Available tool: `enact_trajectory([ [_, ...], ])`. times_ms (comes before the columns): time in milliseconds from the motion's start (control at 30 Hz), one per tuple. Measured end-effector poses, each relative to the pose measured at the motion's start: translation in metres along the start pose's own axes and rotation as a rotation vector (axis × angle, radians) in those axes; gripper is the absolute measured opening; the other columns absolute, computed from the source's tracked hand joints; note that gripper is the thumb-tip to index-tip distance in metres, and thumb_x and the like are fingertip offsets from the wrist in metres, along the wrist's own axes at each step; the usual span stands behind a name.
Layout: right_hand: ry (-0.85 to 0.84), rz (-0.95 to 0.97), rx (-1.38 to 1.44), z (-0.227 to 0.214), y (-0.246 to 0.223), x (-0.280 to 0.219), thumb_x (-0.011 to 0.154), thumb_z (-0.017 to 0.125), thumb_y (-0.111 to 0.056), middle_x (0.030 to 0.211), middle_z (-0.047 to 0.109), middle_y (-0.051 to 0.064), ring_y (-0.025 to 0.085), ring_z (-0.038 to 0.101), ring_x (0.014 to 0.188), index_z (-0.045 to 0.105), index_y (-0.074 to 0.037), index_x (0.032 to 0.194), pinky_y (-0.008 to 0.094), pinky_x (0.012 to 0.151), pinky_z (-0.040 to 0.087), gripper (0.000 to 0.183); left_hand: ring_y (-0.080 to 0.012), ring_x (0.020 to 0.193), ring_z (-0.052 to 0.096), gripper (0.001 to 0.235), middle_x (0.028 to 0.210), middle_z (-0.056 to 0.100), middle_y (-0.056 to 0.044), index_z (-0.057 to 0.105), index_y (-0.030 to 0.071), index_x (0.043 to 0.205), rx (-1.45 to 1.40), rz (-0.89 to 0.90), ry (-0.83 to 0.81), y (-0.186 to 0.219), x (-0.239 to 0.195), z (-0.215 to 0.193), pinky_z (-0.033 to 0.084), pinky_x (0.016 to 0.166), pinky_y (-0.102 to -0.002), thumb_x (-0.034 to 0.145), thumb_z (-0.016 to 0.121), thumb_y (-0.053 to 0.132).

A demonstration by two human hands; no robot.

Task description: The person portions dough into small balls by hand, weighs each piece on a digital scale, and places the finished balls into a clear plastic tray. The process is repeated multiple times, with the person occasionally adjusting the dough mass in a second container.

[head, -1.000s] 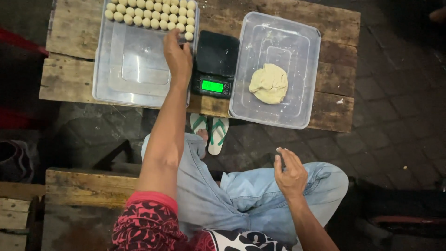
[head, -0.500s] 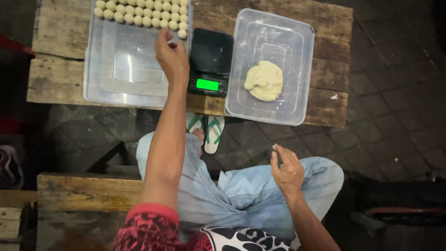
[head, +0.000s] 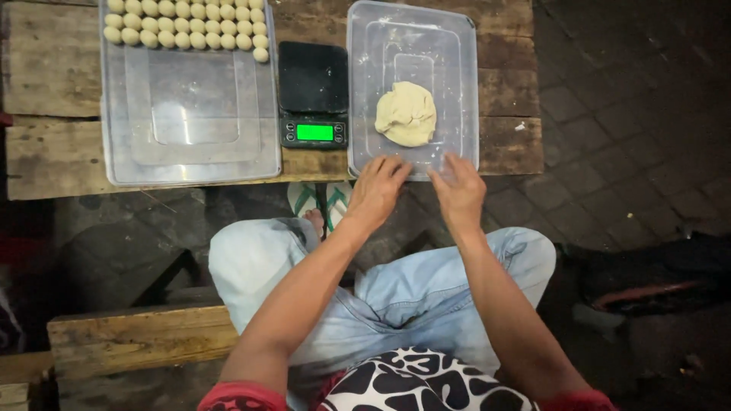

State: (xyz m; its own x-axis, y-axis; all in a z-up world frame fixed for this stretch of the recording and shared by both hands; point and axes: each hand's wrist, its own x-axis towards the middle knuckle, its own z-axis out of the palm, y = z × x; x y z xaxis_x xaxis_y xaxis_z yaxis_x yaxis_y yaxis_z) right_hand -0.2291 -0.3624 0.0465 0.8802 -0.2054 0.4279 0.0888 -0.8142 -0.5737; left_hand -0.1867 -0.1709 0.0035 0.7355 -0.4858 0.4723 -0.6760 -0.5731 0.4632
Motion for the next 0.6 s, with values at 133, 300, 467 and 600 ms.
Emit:
enact_trajectory([
  [133, -0.050, -0.201, -0.026, 0.023, -0.002, 0.046, 0.078, 0.093, -0.009, 0.108, 0.069, 0.027, 0.046, 0.069, 0.102, 0.071, 0.009, 0.119, 0.052, 0.087, 0.058, 0.050, -0.0288, 0.110, 0.060, 0.013, 0.110, 0.064, -0.008, 0.072, 0.011, 0.106, -0.002, 0.005, -0.030, -0.004, -0.001, 0.004, 0.050, 0.090, -0.039, 0.094, 0.067, 0.011],
  [300, -0.155, -0.185, -0.084, 0.040, 0.000, 0.059, 0.073, 0.093, -0.007, 0.114, 0.066, 0.027, 0.046, 0.066, 0.111, 0.068, 0.010, 0.122, 0.051, 0.097, 0.055, 0.057, -0.0261, 0.112, 0.060, 0.014, 0.111, 0.066, -0.005, 0.074, 0.013, 0.104, -0.032, -0.058, -0.085, -0.009, 0.000, 0.008, 0.051, 0.090, -0.039, 0.097, 0.062, 0.013],
  [467, -0.126, -0.180, -0.204, 0.054, 0.021, 0.054, 0.083, 0.088, -0.011, 0.100, 0.068, 0.014, 0.035, 0.072, 0.095, 0.073, 0.000, 0.110, 0.040, 0.081, 0.059, 0.033, -0.0292, 0.112, 0.059, 0.020, 0.111, 0.065, -0.006, 0.073, 0.014, 0.102, -0.121, -0.046, -0.074, -0.012, 0.000, 0.005, 0.051, 0.086, -0.040, 0.100, 0.053, 0.013],
  [600, -0.100, -0.135, -0.212, 0.060, 0.025, 0.054, 0.084, 0.087, -0.010, 0.092, 0.067, 0.012, 0.032, 0.073, 0.086, 0.075, -0.002, 0.105, 0.039, 0.074, 0.060, 0.025, -0.0309, 0.112, 0.059, 0.021, 0.112, 0.065, -0.007, 0.073, 0.014, 0.103, -0.132, -0.064, -0.090, -0.009, 0.001, 0.001, 0.051, 0.084, -0.042, 0.100, 0.053, 0.012],
])
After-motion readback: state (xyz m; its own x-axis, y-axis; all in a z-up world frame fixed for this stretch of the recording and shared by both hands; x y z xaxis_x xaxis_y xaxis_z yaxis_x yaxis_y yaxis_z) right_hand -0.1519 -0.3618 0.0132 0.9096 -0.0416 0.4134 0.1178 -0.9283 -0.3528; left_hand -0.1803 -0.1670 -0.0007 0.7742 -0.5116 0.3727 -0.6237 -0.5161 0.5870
